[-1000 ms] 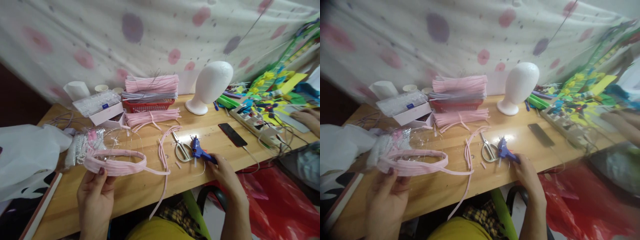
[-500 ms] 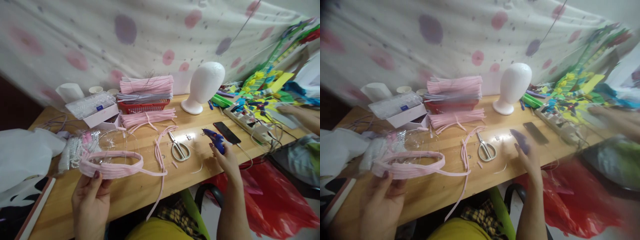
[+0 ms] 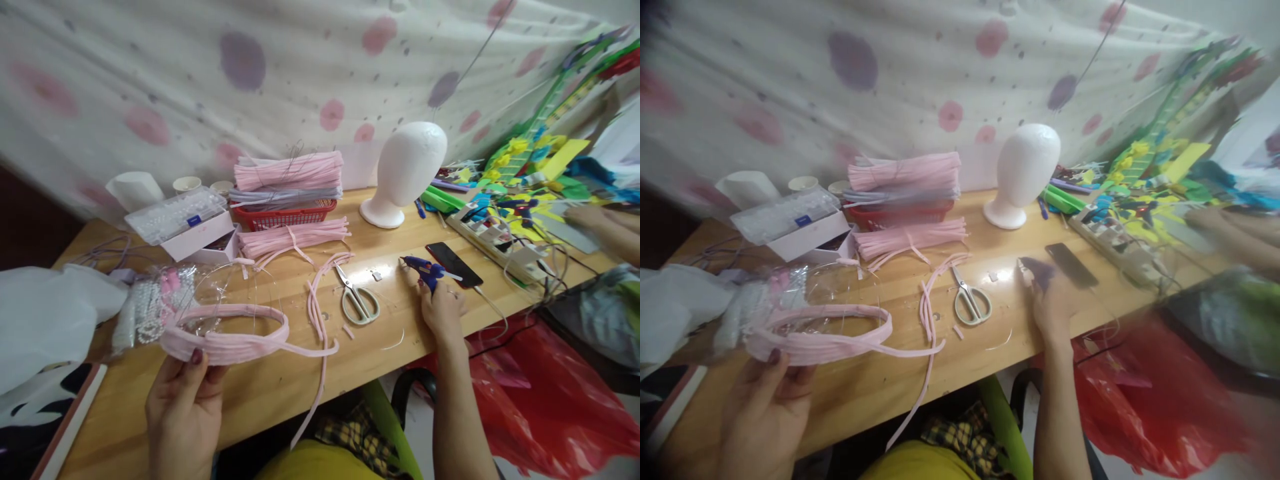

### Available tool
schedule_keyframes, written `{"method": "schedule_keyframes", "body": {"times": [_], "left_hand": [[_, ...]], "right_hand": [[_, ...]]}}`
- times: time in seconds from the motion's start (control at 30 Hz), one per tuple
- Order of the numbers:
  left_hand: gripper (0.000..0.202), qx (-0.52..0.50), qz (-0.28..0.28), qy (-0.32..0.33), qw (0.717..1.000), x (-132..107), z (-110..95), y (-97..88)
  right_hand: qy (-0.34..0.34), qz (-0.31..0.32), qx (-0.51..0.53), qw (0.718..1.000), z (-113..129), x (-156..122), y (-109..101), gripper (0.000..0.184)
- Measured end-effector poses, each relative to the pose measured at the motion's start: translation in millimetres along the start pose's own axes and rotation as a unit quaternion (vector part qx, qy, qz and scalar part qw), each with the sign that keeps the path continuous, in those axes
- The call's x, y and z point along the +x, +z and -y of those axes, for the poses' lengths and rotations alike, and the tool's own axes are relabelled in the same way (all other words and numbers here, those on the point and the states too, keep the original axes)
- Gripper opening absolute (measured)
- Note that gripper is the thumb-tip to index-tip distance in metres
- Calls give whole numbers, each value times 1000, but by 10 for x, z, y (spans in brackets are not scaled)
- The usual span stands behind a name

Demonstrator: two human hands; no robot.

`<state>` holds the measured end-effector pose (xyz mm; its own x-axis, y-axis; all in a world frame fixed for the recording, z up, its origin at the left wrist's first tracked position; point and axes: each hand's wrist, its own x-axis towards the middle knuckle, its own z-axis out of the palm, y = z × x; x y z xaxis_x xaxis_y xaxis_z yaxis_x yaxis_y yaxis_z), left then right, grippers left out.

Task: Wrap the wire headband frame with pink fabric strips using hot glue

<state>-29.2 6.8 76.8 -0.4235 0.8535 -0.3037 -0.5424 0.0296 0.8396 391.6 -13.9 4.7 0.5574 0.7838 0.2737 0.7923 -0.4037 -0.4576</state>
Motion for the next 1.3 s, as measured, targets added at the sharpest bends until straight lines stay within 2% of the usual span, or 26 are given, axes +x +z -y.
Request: {"method": "schedule_keyframes", "body": {"times": [0.1,0.23,0.3,0.37,0.4,0.47,0.5,0.53,0.6,0.7,0.87,1.13,1.23,1.3], "left_hand": [[53,-5,-8,-2,1000,-10,6,27],[50,-14,4,-2,1000,-20,30,53],[49,-16,10,0,1000,-28,51,64],[47,-10,24,6,1000,-36,76,74],[45,-5,37,10,999,-41,90,78],[39,5,66,22,998,-53,121,81],[37,13,82,28,996,-61,136,78],[35,22,97,31,995,-71,150,74],[34,40,123,32,991,-95,172,63],[34,44,149,22,988,-145,181,56],[32,17,171,-10,985,-214,176,74],[30,46,200,-43,978,-172,251,7],[30,48,208,-52,976,-166,255,-5],[30,45,209,-55,975,-173,249,6]], "right_hand": [[58,-30,-26,998,1,-28,10,42],[128,-63,-63,988,59,-217,-115,61],[146,-88,-76,982,191,-424,-235,65],[131,-119,-74,982,424,-684,-345,56],[103,-158,-41,981,578,-817,-383,47],[32,-159,87,983,940,-1054,-411,28],[-34,-146,149,977,1134,-1146,-401,19],[-115,-98,201,968,1324,-1215,-381,13],[-226,-8,281,933,1655,-1289,-323,17],[-293,48,343,891,1956,-1298,-255,25],[-350,30,359,865,2060,-1250,-251,26],[-409,52,292,863,2002,-1232,-252,35],[-400,68,327,854,2009,-1210,-271,36],[-369,106,372,845,2033,-1193,-292,33]]}}
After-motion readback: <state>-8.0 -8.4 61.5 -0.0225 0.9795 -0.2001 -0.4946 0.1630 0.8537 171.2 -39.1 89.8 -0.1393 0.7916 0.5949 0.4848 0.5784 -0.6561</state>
